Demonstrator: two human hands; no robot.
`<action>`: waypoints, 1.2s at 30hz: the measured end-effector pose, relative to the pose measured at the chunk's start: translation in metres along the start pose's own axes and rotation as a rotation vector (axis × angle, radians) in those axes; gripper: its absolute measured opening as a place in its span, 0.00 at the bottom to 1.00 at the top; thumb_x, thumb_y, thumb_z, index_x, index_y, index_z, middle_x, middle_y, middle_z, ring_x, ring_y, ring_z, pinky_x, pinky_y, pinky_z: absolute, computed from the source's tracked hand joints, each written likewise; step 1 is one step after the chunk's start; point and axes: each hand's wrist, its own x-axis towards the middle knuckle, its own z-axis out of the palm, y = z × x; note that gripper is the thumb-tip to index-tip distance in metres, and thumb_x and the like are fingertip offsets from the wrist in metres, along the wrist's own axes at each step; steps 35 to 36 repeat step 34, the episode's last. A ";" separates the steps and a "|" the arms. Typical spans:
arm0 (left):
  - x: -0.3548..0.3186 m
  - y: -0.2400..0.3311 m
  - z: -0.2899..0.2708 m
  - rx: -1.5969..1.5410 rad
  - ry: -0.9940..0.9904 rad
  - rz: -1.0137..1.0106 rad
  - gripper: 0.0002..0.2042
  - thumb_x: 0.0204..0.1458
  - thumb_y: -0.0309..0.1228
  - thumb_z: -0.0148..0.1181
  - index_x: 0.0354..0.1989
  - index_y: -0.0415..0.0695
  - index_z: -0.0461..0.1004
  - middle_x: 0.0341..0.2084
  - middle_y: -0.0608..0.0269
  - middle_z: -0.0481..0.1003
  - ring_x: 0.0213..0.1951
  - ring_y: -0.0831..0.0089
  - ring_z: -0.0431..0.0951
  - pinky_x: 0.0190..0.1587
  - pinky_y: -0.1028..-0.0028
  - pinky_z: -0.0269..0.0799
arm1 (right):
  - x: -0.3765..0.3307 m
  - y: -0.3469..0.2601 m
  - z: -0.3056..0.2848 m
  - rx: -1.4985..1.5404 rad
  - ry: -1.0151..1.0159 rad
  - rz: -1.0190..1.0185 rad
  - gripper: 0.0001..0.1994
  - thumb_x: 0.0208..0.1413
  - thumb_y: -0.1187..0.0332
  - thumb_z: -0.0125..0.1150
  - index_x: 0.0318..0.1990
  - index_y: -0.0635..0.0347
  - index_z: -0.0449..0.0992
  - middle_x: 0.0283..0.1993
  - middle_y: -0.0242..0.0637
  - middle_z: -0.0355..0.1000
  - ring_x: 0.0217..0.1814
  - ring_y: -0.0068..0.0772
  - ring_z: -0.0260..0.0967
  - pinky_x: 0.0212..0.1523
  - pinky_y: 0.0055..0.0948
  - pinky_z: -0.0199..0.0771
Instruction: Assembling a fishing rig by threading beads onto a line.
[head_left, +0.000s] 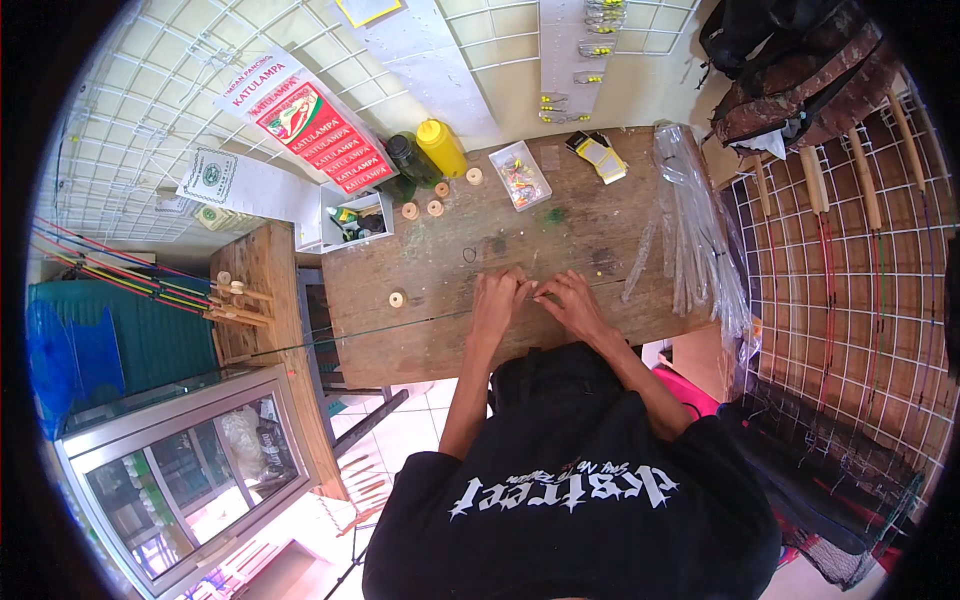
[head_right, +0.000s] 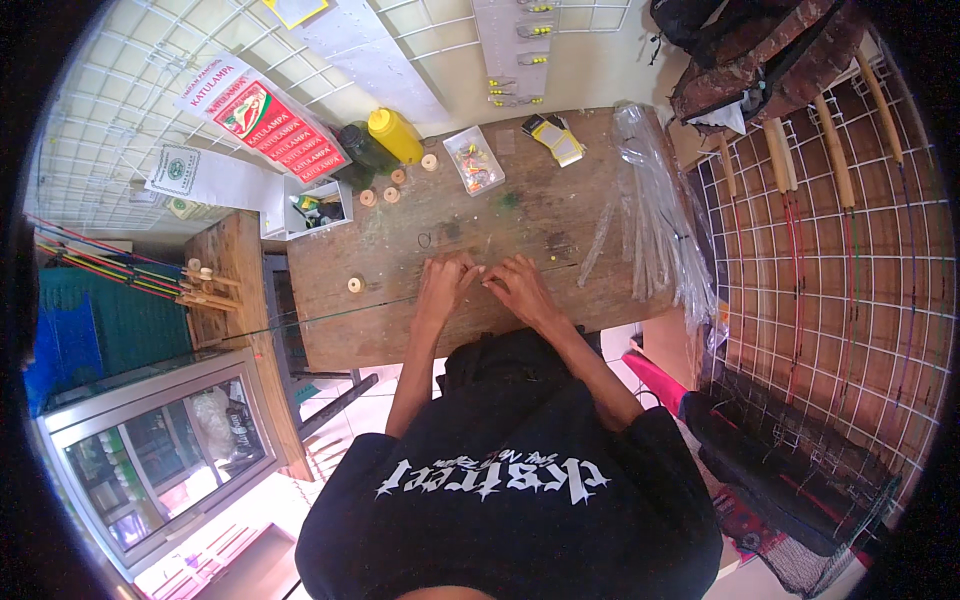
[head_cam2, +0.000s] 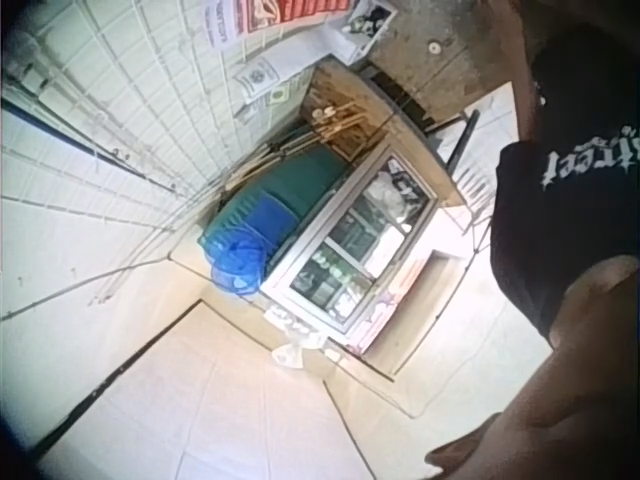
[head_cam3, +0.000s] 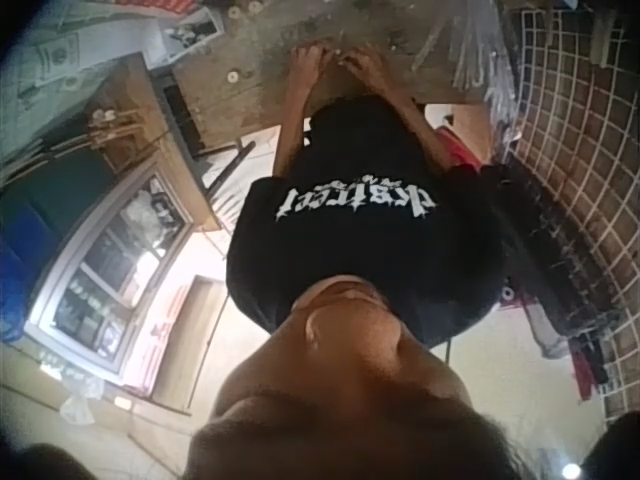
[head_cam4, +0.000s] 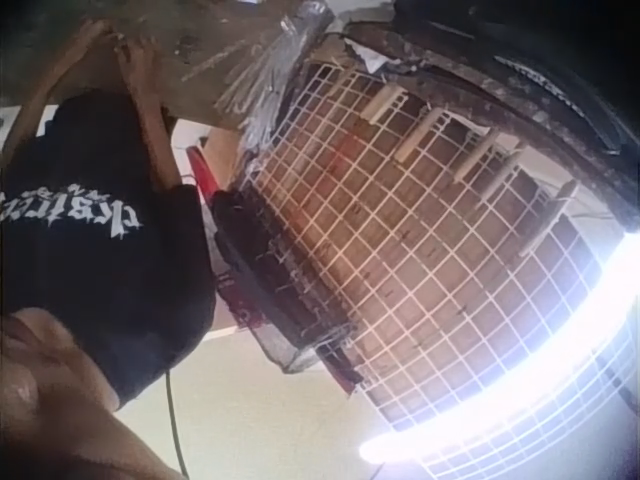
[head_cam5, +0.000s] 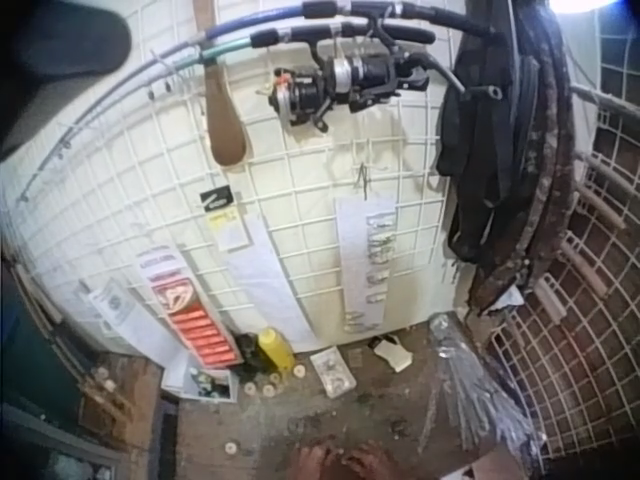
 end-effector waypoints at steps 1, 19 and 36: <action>-0.001 0.001 0.000 -0.068 -0.005 -0.054 0.11 0.47 0.35 0.60 0.24 0.39 0.72 0.18 0.54 0.73 0.25 0.56 0.74 0.33 0.62 0.63 | 0.000 0.001 0.001 0.001 0.001 0.000 0.07 0.45 0.70 0.63 0.34 0.58 0.76 0.33 0.40 0.70 0.39 0.43 0.64 0.43 0.39 0.62; -0.009 0.022 0.026 -0.517 0.038 -0.502 0.12 0.53 0.36 0.58 0.27 0.39 0.72 0.19 0.61 0.77 0.14 0.79 0.71 0.17 0.77 0.62 | 0.001 -0.004 -0.012 0.059 0.060 0.064 0.06 0.47 0.75 0.60 0.34 0.62 0.74 0.33 0.44 0.67 0.37 0.48 0.68 0.37 0.37 0.70; -0.017 -0.004 0.036 -0.710 0.111 -0.299 0.07 0.53 0.31 0.59 0.28 0.40 0.73 0.20 0.66 0.76 0.23 0.81 0.72 0.26 0.80 0.66 | 0.013 -0.006 -0.015 0.365 -0.034 0.311 0.07 0.46 0.71 0.64 0.32 0.65 0.77 0.30 0.40 0.73 0.23 0.26 0.60 0.25 0.27 0.62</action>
